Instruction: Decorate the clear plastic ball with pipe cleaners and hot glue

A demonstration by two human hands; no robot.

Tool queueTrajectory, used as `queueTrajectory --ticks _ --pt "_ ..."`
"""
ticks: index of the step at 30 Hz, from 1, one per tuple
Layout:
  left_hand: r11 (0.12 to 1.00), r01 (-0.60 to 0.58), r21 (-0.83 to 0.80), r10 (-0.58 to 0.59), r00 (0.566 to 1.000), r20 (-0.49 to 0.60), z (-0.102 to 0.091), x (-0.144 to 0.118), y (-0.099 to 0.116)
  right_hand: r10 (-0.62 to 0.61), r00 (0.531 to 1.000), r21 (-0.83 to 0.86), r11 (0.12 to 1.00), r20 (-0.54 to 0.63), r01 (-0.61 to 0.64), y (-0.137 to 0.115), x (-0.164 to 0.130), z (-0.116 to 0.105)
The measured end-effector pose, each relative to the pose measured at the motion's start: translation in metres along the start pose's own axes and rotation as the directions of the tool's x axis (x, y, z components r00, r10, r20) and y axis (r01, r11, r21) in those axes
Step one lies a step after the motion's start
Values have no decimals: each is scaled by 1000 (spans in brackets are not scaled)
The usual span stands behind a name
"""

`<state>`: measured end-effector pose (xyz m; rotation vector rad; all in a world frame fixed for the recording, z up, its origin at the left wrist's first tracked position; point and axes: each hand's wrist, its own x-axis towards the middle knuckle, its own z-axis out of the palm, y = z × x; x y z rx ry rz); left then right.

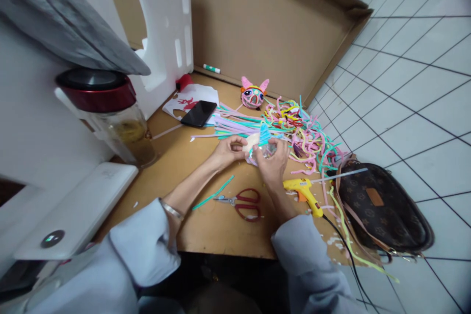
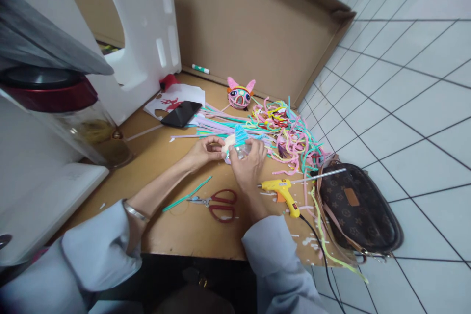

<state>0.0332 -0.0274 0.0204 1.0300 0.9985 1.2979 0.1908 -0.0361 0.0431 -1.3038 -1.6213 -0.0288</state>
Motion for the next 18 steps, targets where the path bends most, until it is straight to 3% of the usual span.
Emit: queueTrajectory --ticks 10,18 --pt "999 35 -22 -33 997 76 -1 -1 6 10 1000 -33 999 17 -10 -1 -2 2" --pt "998 -23 -50 26 999 46 4 -1 1 5 1000 -44 999 12 -5 -2 -4 5"
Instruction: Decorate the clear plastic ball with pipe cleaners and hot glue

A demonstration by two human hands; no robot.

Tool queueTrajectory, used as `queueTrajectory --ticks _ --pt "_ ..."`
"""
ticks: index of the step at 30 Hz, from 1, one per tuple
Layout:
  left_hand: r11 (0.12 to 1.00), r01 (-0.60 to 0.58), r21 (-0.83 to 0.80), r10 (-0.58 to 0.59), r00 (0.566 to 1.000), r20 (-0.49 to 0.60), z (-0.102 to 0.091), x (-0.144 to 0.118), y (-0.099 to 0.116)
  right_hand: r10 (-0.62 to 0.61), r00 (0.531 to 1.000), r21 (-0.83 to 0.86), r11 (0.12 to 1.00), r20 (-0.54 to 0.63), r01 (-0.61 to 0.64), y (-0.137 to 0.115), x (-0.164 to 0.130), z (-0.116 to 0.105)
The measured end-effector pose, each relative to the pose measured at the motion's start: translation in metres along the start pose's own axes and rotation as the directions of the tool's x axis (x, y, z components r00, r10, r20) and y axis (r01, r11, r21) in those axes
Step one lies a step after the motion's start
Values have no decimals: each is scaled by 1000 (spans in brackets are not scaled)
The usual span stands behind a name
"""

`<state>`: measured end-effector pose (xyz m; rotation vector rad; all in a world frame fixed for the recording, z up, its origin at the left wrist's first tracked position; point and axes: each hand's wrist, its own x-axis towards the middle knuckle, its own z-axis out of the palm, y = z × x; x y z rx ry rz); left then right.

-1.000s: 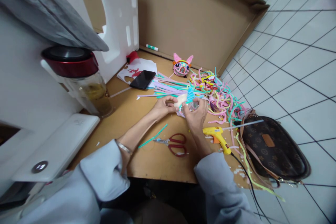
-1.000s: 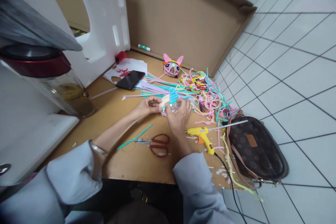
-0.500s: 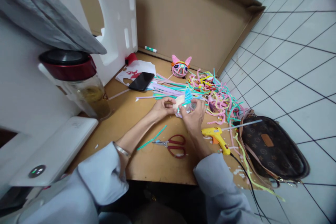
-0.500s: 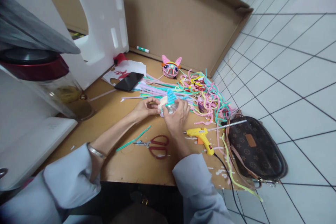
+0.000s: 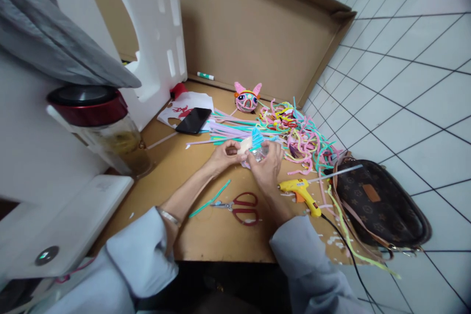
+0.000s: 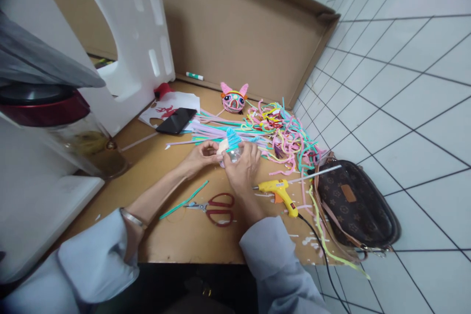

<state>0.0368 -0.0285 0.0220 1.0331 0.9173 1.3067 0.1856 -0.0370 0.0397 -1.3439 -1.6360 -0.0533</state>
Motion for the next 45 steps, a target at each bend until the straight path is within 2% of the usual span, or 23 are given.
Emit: queueTrajectory --ticks 4,8,16,24,28,36,45 --pt "999 -34 -23 35 999 30 1 0 -3 11 1000 -2 1000 18 -11 -1 1 -2" --pt "999 -32 -28 32 999 8 1 -1 -1 11 999 26 1000 43 -12 -2 0 -5" --pt "993 63 -99 -66 998 -24 -2 -5 8 46 998 188 981 34 -52 0 0 -6" --pt "977 86 -196 -87 996 4 -7 -2 4 150 988 318 937 16 -148 2 3 -5" --pt "956 156 -246 -152 988 37 -7 -1 2 213 977 354 913 9 -203 3 2 -3" --pt "980 151 -128 -133 982 137 -4 -2 3 279 960 426 868 8 -256 7 3 1" --pt "998 44 -49 -41 997 58 1 -6 9 305 952 576 772 32 -267 8 2 1"
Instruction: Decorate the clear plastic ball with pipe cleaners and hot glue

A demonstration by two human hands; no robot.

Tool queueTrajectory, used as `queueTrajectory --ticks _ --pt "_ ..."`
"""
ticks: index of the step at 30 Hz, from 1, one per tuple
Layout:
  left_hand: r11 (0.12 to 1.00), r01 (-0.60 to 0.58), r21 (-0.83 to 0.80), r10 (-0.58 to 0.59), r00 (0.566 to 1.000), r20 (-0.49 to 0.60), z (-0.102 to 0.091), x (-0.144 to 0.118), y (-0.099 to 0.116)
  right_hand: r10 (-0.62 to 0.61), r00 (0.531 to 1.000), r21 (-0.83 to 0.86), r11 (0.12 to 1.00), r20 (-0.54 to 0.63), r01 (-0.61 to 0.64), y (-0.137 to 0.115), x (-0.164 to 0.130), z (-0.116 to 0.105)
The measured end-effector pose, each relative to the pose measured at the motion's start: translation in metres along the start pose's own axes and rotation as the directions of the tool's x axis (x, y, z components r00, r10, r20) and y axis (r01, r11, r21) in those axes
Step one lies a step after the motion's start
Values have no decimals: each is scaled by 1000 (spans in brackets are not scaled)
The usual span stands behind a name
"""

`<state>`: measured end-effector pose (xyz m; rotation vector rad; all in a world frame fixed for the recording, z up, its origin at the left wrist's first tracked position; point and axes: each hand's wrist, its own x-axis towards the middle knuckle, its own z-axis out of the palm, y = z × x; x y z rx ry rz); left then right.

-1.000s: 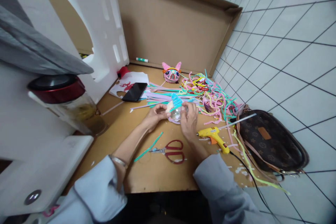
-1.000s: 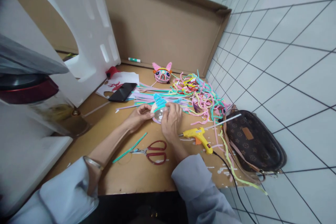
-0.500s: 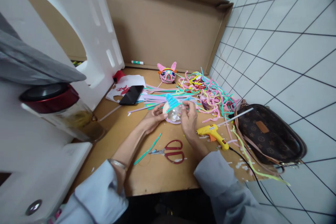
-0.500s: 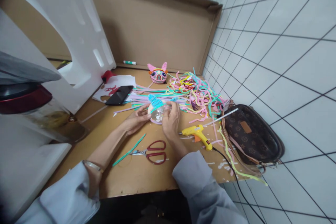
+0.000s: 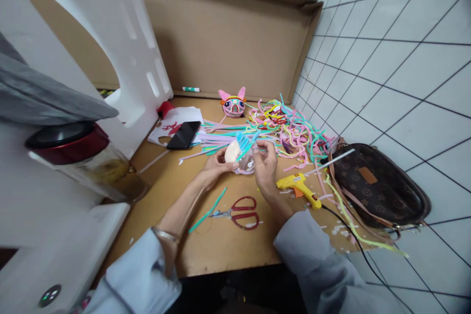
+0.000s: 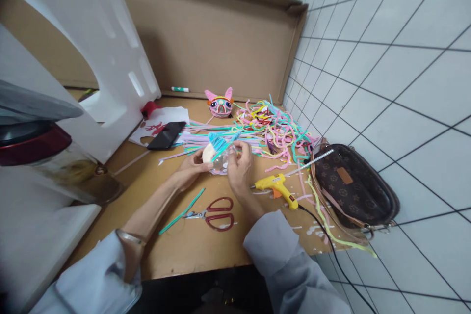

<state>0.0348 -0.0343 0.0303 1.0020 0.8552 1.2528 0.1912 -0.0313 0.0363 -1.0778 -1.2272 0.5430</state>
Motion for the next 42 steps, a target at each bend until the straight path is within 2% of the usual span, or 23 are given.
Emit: queueTrajectory --ticks 5,9,16,21,27,33,42 --pt "997 -55 -46 54 998 -30 2 0 -6 20 1000 84 996 4 -20 0 1 0" --pt "995 -34 -99 30 999 -36 3 0 -8 12 1000 117 993 24 -15 -2 1 1" --pt "989 15 -148 -7 999 52 0 -6 6 6 999 155 988 43 -13 -7 1 1" --pt "984 30 -175 -10 993 115 -5 -8 10 -93 994 161 984 54 83 -12 1 1" --pt "986 7 -167 11 994 107 -10 -2 -1 -217 970 71 975 107 210 -18 -2 0" --pt "986 -48 -162 63 994 89 -15 3 -9 -168 981 57 985 100 163 -14 -4 5" --pt "986 -115 -125 119 993 23 -11 6 -11 -122 985 119 987 125 107 -11 -1 6"
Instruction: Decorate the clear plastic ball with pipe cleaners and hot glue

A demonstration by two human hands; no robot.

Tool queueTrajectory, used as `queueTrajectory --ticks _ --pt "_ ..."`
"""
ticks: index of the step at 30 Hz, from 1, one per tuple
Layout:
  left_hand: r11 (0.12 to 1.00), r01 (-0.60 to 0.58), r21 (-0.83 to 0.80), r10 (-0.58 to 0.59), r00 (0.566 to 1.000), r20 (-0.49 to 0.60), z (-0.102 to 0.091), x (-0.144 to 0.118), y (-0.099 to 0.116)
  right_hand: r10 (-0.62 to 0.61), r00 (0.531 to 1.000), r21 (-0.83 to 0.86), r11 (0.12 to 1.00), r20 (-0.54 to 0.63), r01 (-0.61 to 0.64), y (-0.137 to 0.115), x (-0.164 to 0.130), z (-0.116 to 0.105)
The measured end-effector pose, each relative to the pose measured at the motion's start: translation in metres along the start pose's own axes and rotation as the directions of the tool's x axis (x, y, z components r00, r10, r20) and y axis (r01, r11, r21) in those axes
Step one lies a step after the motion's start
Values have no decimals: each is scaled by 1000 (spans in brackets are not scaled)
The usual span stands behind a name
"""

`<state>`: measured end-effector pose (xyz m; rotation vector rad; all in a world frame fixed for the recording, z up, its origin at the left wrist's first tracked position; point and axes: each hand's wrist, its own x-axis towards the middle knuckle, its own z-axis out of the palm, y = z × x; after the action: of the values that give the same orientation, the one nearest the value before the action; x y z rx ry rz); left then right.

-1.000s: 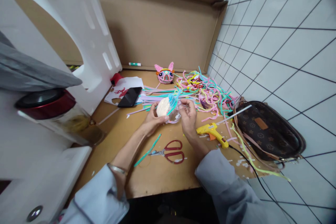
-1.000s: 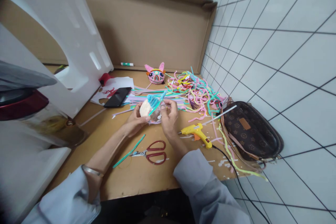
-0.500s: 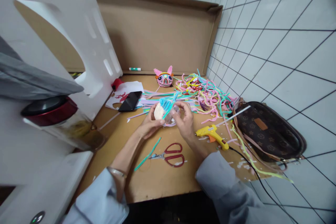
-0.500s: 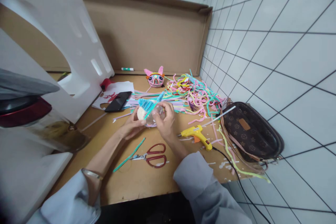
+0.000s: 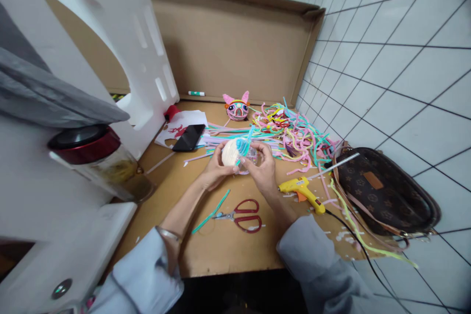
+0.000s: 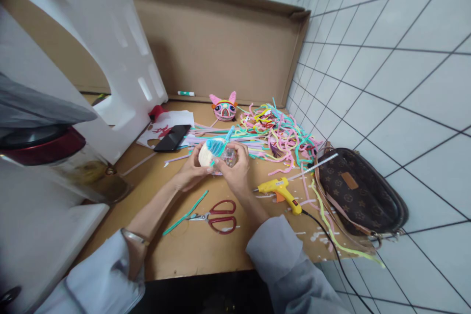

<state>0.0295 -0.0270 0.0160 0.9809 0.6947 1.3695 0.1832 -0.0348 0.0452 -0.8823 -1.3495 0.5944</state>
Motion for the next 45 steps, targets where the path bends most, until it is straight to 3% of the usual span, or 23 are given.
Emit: queueTrajectory --ticks 8,12,31,45 --pt "1000 11 19 -11 1000 20 13 -7 17 43 998 24 999 40 -44 4 0 -2" --pt "997 72 -11 -71 996 51 14 -10 23 62 996 50 997 59 -65 4 0 -2" --pt "998 37 53 -39 999 21 12 -9 19 69 993 22 997 91 -72 4 -2 2" --pt "991 129 -17 -129 991 42 13 -11 24 58 994 -1 998 96 -58 3 -3 3"
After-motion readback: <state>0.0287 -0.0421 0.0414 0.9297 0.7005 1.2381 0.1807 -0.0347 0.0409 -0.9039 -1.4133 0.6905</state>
